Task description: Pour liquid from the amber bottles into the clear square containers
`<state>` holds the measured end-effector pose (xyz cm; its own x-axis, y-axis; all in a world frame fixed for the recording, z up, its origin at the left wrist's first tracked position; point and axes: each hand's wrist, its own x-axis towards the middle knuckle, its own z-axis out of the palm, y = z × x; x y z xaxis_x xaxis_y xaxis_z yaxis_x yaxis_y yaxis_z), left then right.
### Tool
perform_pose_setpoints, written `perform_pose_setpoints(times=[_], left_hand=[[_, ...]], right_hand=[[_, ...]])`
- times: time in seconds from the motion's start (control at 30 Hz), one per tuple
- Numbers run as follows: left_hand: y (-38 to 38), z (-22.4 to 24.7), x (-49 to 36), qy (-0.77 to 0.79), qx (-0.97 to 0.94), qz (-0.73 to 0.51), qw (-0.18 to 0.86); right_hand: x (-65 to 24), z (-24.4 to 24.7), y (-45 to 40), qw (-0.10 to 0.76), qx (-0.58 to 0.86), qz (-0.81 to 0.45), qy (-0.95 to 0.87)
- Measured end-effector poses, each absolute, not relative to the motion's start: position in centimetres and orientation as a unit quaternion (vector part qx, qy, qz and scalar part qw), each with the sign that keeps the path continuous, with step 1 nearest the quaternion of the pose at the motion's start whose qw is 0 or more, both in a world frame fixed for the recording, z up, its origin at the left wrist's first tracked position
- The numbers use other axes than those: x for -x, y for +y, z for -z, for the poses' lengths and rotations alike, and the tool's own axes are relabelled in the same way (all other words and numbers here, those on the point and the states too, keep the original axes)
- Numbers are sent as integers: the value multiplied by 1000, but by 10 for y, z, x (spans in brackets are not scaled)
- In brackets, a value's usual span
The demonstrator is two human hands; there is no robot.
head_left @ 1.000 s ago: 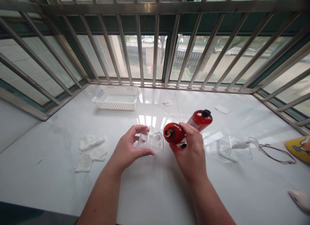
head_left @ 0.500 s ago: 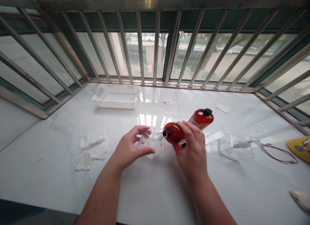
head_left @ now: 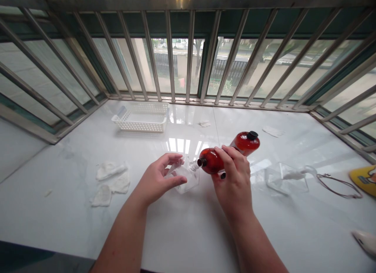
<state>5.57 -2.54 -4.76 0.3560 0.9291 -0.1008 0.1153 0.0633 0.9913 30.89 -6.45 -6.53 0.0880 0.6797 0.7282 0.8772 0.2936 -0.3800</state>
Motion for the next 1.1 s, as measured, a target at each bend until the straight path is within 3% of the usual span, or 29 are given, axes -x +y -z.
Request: perform_pose_setpoints(times=[1.1], left_hand=[[-25, 46, -54, 429, -602, -319, 592]], right_hand=[[-310, 65, -68, 417, 593, 140, -674]])
